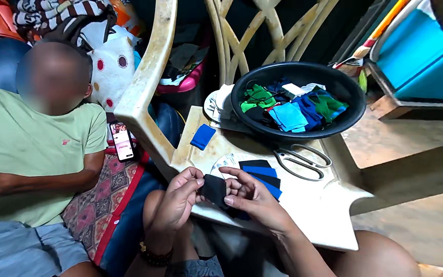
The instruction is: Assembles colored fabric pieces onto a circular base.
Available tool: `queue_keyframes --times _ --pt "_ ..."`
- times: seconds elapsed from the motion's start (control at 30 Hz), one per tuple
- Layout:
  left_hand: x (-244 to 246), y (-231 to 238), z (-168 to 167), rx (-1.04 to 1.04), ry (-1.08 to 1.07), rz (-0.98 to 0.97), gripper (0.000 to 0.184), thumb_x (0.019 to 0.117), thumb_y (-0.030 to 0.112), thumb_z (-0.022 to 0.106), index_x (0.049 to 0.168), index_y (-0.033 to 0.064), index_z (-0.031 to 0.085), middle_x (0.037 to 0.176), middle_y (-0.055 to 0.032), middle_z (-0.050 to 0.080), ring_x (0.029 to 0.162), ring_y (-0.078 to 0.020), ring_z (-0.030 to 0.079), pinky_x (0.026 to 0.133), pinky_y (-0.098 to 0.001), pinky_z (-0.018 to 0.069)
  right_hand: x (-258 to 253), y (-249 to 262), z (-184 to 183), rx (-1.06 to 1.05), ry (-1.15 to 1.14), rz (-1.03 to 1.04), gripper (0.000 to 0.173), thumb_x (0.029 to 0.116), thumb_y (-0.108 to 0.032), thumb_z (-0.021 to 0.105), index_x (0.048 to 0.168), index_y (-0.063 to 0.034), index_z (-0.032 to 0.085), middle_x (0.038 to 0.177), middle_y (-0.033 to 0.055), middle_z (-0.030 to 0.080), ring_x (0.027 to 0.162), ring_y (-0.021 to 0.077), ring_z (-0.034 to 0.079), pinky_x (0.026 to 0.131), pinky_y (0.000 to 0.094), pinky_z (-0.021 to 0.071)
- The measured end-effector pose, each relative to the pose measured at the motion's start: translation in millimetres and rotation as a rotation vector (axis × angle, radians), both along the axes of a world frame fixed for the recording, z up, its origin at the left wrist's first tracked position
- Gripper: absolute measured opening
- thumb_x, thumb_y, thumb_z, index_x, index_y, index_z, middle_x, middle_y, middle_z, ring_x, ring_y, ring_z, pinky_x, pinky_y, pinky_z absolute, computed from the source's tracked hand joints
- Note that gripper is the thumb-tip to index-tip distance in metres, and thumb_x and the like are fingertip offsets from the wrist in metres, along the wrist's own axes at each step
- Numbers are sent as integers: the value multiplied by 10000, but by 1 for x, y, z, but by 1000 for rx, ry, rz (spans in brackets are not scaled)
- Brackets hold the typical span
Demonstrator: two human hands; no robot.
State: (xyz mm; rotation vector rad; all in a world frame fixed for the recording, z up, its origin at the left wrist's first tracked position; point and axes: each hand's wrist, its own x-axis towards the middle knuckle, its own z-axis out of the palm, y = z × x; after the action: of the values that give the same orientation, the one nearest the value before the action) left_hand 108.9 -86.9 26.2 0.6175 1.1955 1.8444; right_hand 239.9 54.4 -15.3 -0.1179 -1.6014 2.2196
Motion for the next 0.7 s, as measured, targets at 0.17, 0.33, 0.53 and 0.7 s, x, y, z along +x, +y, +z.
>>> queue_keyframes --times 0.17,0.33,0.53,0.7 --pt "1 -2 -9 19 -88 -42 185 1017 120 432 1021 119 617 926 1 723 807 -103 728 700 -286 629 6 3 7 23 20 -177 435 806 88 674 1223 -19 615 848 -116 701 723 -6 663 706 175 579" --pt "16 2 -15 -22 171 114 295 852 -91 672 1061 62 532 840 17 754 749 -67 733 709 -235 615 12 6 10 201 20 -138 400 852 33 676 1241 -16 597 855 -161 668 716 -67 614 675 121 534" --pt "26 -2 -14 -38 459 278 149 986 -44 535 1062 2 654 863 45 751 764 -36 725 690 -213 617 15 11 5 362 83 -176 225 868 14 670 1057 -99 626 878 -161 656 792 -68 616 736 125 531" --pt "26 -5 -22 -94 539 290 224 974 -42 514 1189 -45 578 806 65 715 702 9 665 669 -176 561 15 15 2 414 -6 -251 155 853 12 651 964 -93 625 844 -134 641 762 -68 605 715 120 524"
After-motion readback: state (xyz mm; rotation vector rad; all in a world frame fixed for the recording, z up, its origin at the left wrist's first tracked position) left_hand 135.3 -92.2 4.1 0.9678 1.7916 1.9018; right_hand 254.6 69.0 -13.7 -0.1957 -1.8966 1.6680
